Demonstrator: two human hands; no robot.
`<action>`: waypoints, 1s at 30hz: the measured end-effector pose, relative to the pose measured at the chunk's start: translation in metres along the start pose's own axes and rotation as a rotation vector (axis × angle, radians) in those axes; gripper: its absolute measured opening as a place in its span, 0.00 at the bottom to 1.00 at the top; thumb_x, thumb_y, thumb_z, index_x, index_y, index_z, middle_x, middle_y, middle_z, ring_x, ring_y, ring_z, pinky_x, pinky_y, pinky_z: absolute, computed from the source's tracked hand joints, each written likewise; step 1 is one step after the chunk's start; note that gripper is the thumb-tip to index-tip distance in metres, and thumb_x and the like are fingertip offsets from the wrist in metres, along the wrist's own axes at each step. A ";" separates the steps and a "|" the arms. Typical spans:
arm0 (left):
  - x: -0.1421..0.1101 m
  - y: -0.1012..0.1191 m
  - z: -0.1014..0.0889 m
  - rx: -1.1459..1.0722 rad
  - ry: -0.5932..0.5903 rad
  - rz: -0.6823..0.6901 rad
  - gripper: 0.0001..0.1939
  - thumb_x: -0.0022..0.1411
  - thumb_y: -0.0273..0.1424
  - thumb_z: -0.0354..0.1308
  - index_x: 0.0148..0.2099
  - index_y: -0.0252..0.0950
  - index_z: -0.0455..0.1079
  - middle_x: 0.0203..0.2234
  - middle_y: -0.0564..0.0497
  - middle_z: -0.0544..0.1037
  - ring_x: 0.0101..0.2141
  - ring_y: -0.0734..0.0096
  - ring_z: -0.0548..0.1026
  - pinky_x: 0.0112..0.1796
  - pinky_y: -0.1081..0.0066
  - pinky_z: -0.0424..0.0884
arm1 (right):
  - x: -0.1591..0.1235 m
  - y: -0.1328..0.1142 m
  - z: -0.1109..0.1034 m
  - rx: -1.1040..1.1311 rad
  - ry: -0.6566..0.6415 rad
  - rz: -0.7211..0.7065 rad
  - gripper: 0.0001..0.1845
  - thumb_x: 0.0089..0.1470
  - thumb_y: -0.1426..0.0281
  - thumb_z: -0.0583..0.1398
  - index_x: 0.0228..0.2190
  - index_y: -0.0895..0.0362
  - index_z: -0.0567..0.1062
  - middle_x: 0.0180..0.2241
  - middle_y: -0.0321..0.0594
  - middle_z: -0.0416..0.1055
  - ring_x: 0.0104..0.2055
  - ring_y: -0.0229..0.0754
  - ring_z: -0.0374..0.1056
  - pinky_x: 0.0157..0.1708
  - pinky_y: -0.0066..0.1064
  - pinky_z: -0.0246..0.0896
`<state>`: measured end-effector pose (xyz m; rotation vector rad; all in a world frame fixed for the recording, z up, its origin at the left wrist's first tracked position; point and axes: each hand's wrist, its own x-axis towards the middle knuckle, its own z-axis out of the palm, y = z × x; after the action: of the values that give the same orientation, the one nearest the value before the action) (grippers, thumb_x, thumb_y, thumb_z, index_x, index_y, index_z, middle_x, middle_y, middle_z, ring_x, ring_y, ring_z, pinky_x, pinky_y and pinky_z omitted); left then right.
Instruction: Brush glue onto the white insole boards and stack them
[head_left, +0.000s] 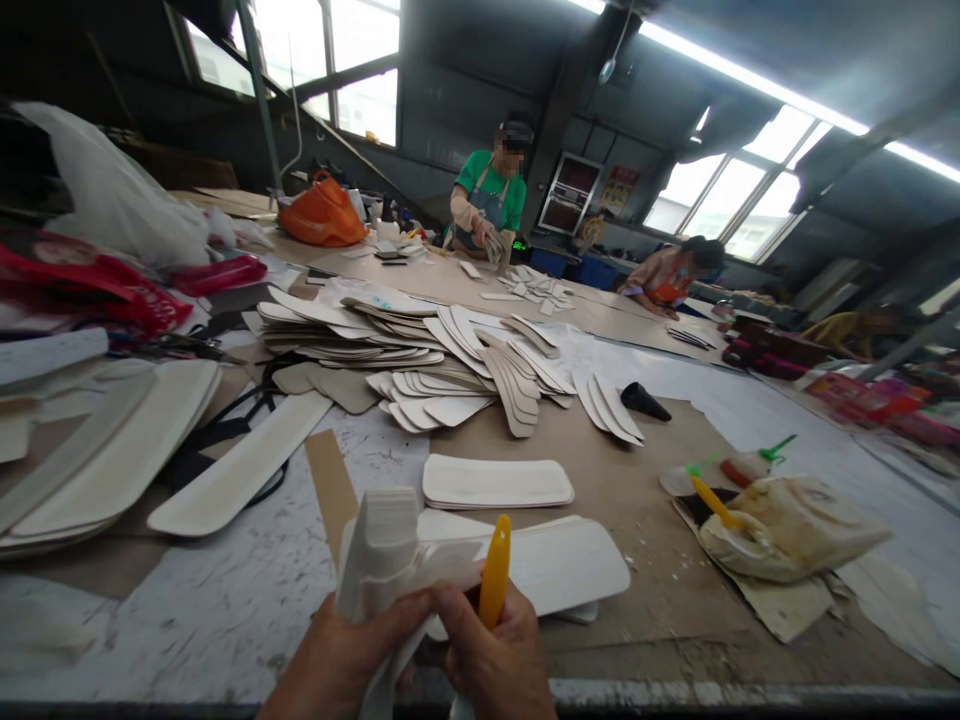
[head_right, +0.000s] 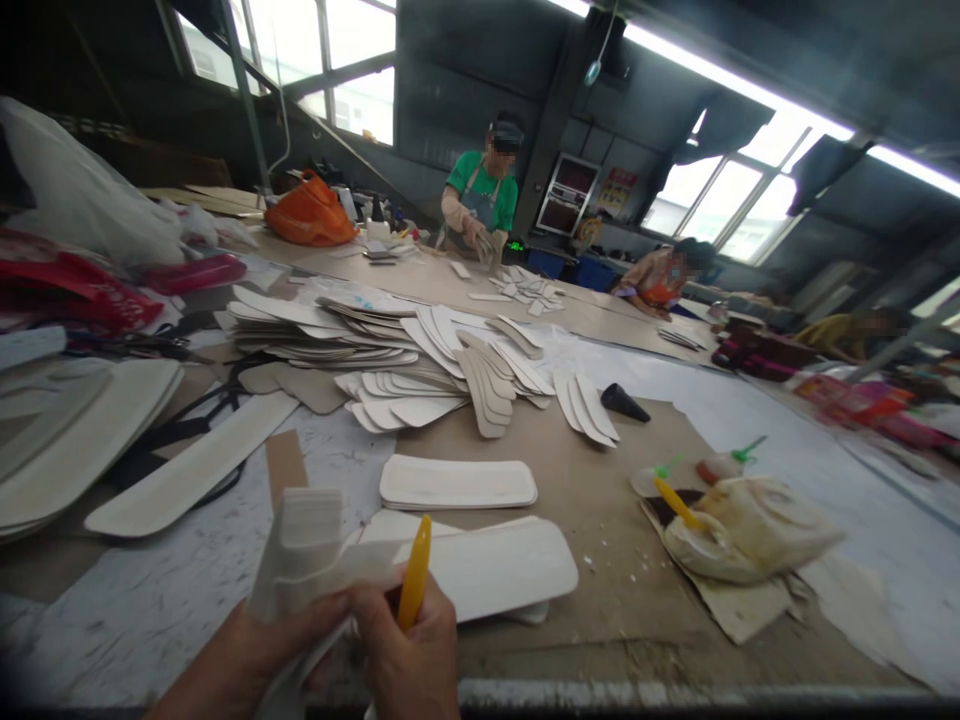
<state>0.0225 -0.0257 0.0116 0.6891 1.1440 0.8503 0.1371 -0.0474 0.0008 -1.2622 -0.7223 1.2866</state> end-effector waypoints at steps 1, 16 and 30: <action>0.000 0.000 0.002 -0.025 -0.001 0.001 0.26 0.35 0.47 0.73 0.32 0.32 0.79 0.09 0.54 0.70 0.12 0.81 0.62 0.15 0.81 0.57 | 0.001 0.002 -0.001 -0.019 0.021 -0.010 0.23 0.39 0.49 0.66 0.22 0.56 0.71 0.14 0.25 0.51 0.16 0.31 0.48 0.14 0.23 0.46; 0.001 -0.007 0.007 -0.058 -0.057 0.081 0.26 0.33 0.42 0.74 0.35 0.34 0.79 0.29 0.46 0.83 0.35 0.51 0.80 0.38 0.63 0.75 | 0.005 0.001 -0.012 -0.140 0.097 -0.071 0.24 0.44 0.48 0.63 0.27 0.57 0.75 0.16 0.29 0.55 0.21 0.36 0.56 0.20 0.26 0.55; -0.005 -0.023 0.004 0.017 -0.153 0.042 0.26 0.36 0.46 0.71 0.37 0.37 0.78 0.33 0.48 0.83 0.39 0.53 0.76 0.45 0.65 0.70 | -0.002 -0.010 -0.022 -0.001 0.145 -0.016 0.25 0.41 0.49 0.66 0.24 0.59 0.71 0.14 0.26 0.53 0.17 0.29 0.46 0.16 0.22 0.43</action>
<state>0.0301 -0.0423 -0.0044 0.7813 1.0034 0.8102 0.1602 -0.0534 0.0060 -1.3331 -0.6282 1.1680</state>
